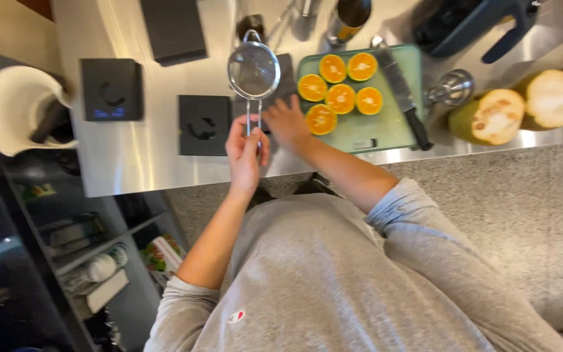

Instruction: Preparing fruit garnishes and ingredients at a bar station, then retrieving items from a refrigerator.

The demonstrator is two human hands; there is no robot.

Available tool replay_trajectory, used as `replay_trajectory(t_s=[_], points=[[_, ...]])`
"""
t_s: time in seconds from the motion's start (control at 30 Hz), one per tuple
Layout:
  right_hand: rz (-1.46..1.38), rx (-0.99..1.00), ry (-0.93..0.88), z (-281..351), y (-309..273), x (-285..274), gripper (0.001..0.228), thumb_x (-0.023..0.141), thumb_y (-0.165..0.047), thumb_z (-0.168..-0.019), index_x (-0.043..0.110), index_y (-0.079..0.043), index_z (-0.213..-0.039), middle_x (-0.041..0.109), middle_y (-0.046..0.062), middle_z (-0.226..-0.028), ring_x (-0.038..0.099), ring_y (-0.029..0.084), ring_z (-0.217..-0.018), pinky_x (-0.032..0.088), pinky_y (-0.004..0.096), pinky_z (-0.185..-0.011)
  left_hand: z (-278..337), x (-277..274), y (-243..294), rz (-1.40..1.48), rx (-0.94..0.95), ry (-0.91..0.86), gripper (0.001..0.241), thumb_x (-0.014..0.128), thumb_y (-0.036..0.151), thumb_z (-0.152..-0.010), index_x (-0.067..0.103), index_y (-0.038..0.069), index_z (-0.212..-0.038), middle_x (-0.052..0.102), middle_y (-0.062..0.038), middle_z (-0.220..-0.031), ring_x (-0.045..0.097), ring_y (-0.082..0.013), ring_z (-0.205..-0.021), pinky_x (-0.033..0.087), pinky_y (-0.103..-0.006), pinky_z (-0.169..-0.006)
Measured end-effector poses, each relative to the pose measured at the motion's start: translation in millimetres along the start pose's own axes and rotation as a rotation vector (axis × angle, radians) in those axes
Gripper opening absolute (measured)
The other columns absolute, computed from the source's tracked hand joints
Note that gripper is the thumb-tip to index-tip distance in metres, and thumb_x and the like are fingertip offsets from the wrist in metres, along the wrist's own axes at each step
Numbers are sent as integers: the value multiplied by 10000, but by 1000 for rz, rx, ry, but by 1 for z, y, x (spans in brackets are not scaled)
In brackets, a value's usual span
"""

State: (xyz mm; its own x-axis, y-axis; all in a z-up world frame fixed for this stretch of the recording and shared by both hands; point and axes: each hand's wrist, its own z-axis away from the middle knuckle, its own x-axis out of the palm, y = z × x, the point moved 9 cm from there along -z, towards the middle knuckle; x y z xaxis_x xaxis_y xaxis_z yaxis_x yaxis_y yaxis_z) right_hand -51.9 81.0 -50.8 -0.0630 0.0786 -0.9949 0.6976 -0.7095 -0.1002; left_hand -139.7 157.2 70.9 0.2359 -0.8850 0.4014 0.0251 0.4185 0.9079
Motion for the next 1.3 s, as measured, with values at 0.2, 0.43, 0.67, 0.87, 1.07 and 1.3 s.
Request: replay_trajectory(t_s=[0.2, 0.43, 0.67, 0.87, 1.07, 1.3], points=[[-795, -98, 85, 106, 44, -74, 390, 650, -276, -936, 633, -78, -1271, 658, 154, -1316, 598, 335, -1268, 470, 463, -1051, 0, 75, -29, 23, -23, 36, 238, 441, 249, -1140, 535, 57, -1247, 533, -15, -687, 417, -80, -492, 350, -243, -462], [-1250, 252, -41, 197, 138, -112, 384, 470, -266, -1080, 635, -28, -1331, 761, 101, -1153, 731, 209, -993, 553, 354, -921, 4, 143, -123, -25, -192, -32, 615, 218, 535, -1109, 591, 46, -1117, 570, -15, -672, 426, -78, -457, 300, -227, -408], [-1695, 517, 250, 252, 153, -100, 358, 506, -170, -1069, 582, -22, -1386, 716, 56, -1131, 630, 145, -801, 525, 293, -734, 28, 219, -154, -154, -291, -377, 671, 238, 575, -1101, 636, 34, -1089, 592, -14, -672, 468, -76, -460, 334, -229, -411], [-1617, 774, 609, 324, 194, -104, 272, 524, -128, -1089, 649, 5, -1290, 718, 92, -1137, 629, 132, -859, 541, 294, -767, 37, 281, -138, -483, -167, -769, 559, 348, 485, -1101, 669, 43, -1217, 685, -33, -773, 597, -107, -572, 482, -273, -535], [-1615, 846, 923, 397, 232, -131, 230, 477, -171, -1131, 618, 6, -1176, 708, 115, -1113, 713, 211, -1008, 607, 395, -937, 49, 306, -173, -710, -265, -963, 426, 483, 410, -1054, 698, 62, -1173, 746, -41, -819, 651, -106, -614, 524, -287, -596], [-1603, 970, 1179, 499, 269, -131, 239, 475, -229, -1145, 587, -17, -1140, 698, 129, -1070, 710, 248, -970, 606, 430, -920, 89, 343, -266, -550, -554, -1069, 289, 581, 289, -1044, 655, 28, -1145, 713, -17, -869, 602, -81, -671, 506, -252, -610]])
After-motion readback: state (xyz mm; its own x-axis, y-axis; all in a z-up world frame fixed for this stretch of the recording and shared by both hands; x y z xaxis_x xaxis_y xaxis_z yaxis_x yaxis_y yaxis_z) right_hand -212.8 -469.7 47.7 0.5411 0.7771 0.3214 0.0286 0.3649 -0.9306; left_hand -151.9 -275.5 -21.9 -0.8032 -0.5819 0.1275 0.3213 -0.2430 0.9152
